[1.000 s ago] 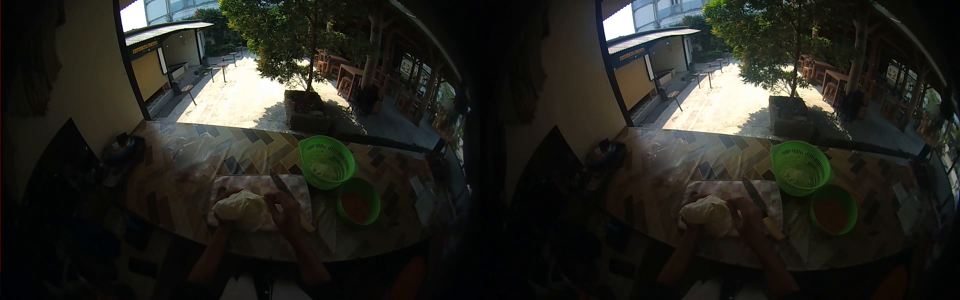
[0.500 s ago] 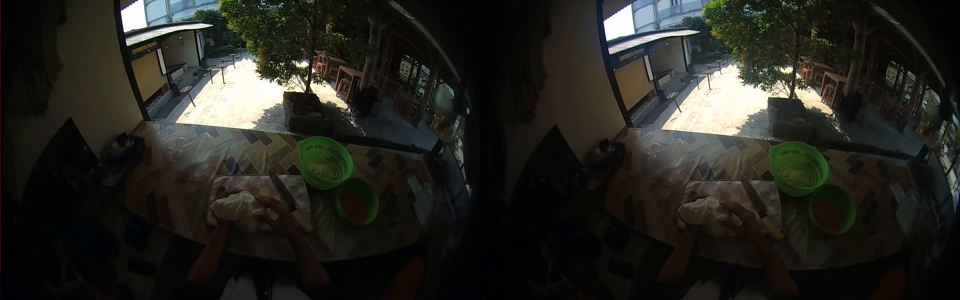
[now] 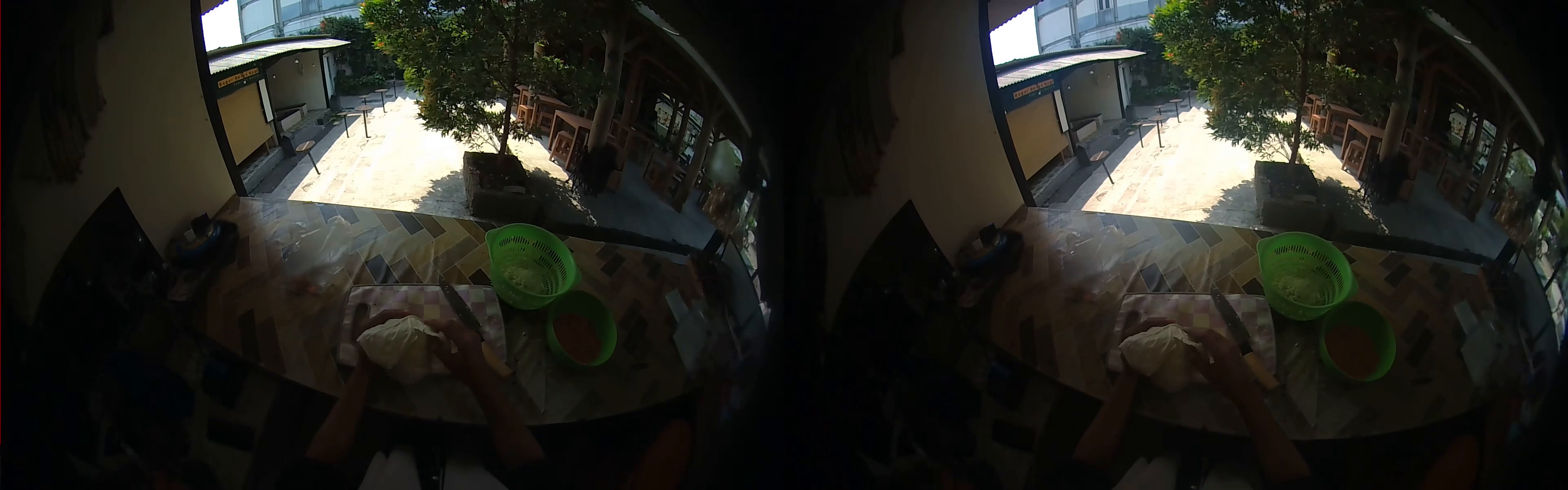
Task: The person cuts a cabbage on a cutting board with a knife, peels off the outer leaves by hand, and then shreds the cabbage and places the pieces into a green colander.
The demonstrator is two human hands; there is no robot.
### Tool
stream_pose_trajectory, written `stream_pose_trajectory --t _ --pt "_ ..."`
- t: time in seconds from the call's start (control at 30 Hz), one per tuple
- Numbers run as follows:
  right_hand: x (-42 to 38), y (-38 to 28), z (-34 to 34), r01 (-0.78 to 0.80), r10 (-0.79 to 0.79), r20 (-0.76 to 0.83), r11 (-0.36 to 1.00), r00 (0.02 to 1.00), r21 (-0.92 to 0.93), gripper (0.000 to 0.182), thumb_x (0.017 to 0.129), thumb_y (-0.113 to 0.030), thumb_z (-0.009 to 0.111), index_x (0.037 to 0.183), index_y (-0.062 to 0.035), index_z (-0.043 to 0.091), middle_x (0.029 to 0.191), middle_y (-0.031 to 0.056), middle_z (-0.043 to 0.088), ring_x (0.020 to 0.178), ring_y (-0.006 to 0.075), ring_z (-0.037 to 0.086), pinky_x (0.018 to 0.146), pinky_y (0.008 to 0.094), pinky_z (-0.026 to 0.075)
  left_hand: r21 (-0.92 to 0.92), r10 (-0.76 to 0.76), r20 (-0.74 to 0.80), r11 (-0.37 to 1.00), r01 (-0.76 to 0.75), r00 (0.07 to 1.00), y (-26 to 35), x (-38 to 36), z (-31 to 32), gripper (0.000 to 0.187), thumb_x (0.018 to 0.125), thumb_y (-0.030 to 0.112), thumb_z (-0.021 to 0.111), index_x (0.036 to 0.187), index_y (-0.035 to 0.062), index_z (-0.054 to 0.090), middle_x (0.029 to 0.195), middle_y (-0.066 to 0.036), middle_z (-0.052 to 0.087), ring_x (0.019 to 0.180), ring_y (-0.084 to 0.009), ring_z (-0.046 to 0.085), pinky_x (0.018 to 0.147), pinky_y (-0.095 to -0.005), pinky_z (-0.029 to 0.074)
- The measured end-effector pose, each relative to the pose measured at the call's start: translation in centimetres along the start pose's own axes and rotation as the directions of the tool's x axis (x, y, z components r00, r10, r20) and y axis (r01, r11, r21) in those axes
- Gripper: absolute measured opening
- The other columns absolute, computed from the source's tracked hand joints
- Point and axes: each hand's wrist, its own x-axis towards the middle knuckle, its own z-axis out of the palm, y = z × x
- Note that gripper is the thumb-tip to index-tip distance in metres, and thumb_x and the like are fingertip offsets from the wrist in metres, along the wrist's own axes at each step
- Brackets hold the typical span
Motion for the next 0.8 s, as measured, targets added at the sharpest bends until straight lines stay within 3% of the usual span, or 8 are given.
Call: stream_pose_trajectory --t 0.03,0.13,0.23,0.33,0.43,0.53,0.63,0.8 --pt "-0.4 0.5 0.1 -0.015 0.015 -0.051 1.0 0.999 -0.009 0.034 0.085 -0.015 0.069 0.118 -0.0081 0.061 0.107 0.0135 0.068 0.095 0.03 0.067 0.08 0.0361 0.052 0.074 0.008 0.02 0.997 -0.01 1.0 0.0 0.1 0.2 0.042 0.084 0.016 0.064 0.12 -0.005 0.061 0.113 -0.014 0.067 0.1 -0.0222 0.066 0.092 -0.0343 0.051" --pt "-0.7 0.6 0.4 -0.092 0.099 -0.199 0.995 0.975 0.045 0.027 0.088 -0.016 0.065 0.112 -0.0025 0.064 0.1 0.0127 0.068 0.094 0.0264 0.068 0.083 0.0357 0.052 -0.073 -0.01 0.009 0.997 0.01 1.0 -0.4 0.2 1.0 0.04 0.083 0.016 0.065 0.118 -0.0027 0.064 0.113 -0.012 0.068 0.102 -0.0206 0.065 0.093 -0.0337 0.05" --pt "-1.0 2.3 0.7 -0.084 0.097 -0.185 0.993 0.978 0.078 0.028 0.091 -0.023 0.063 0.11 -0.0023 0.063 0.101 0.0125 0.069 0.094 0.024 0.068 0.081 0.0343 0.051 0.125 -0.079 -0.032 0.989 0.082 0.996 0.6 0.5 1.0 0.032 0.082 0.014 0.063 0.109 -0.0019 0.069 0.106 -0.011 0.071 0.097 -0.0181 0.066 0.088 -0.0323 0.051" --pt "-1.0 2.5 1.6 -0.17 0.204 -0.153 0.963 0.967 0.21 0.034 0.093 -0.032 0.063 0.112 -0.004 0.063 0.099 0.0143 0.07 0.095 0.0277 0.069 0.08 0.0354 0.052 0.151 -0.042 -0.023 0.987 0.045 0.999 2.8 1.7 0.8 0.028 0.079 0.012 0.062 0.101 -0.0012 0.072 0.098 -0.011 0.073 0.09 -0.0164 0.068 0.081 -0.0317 0.053" --pt "-0.8 2.9 1.4 -0.168 0.2 -0.237 0.975 0.951 0.147 0.028 0.091 -0.022 0.064 0.11 -0.0012 0.064 0.099 0.0098 0.068 0.093 0.0201 0.066 0.08 0.0323 0.051 0.266 -0.041 -0.03 0.963 0.047 0.999 2.7 2.7 0.9 0.023 0.077 0.01 0.062 0.094 -0.0003 0.074 0.087 -0.01 0.074 0.082 -0.0143 0.069 0.075 -0.0298 0.053" --pt "-0.8 4.0 1.7 -0.192 0.237 -0.239 0.961 0.942 0.199 0.027 0.09 -0.018 0.065 0.112 -0.0011 0.063 0.101 0.0071 0.068 0.095 0.0168 0.065 0.082 0.03 0.05 0.358 -0.078 -0.01 0.931 0.076 0.997 1.5 3.6 0.2 0.02 0.075 0.009 0.064 0.09 0.001 0.074 0.08 -0.01 0.073 0.079 -0.0125 0.068 0.071 -0.0297 0.053" --pt "-0.4 5.3 1.3 -0.334 0.398 -0.092 0.857 0.913 0.392 0.026 0.089 -0.016 0.067 0.109 0.0004 0.064 0.103 0.0052 0.068 0.098 0.0135 0.063 0.084 0.0294 0.049 0.409 -0.083 0.07 0.911 0.047 0.994 1.0 4.8 -0.3 0.017 0.074 0.007 0.066 0.088 0.001 0.074 0.076 -0.011 0.072 0.075 -0.0109 0.067 0.067 -0.0303 0.052" --pt "1.9 6.4 -0.3 -0.378 0.352 0.143 0.817 0.925 0.434 0.029 0.088 -0.014 0.068 0.114 -0.0005 0.065 0.106 0.0069 0.069 0.097 0.0128 0.063 0.082 0.029 0.051 0.442 -0.093 0.17 0.897 0.009 0.981 1.3 7.0 -0.6 0.014 0.072 0.004 0.068 0.085 -0.0003 0.072 0.073 -0.013 0.07 0.071 -0.0103 0.066 0.064 -0.0307 0.051"
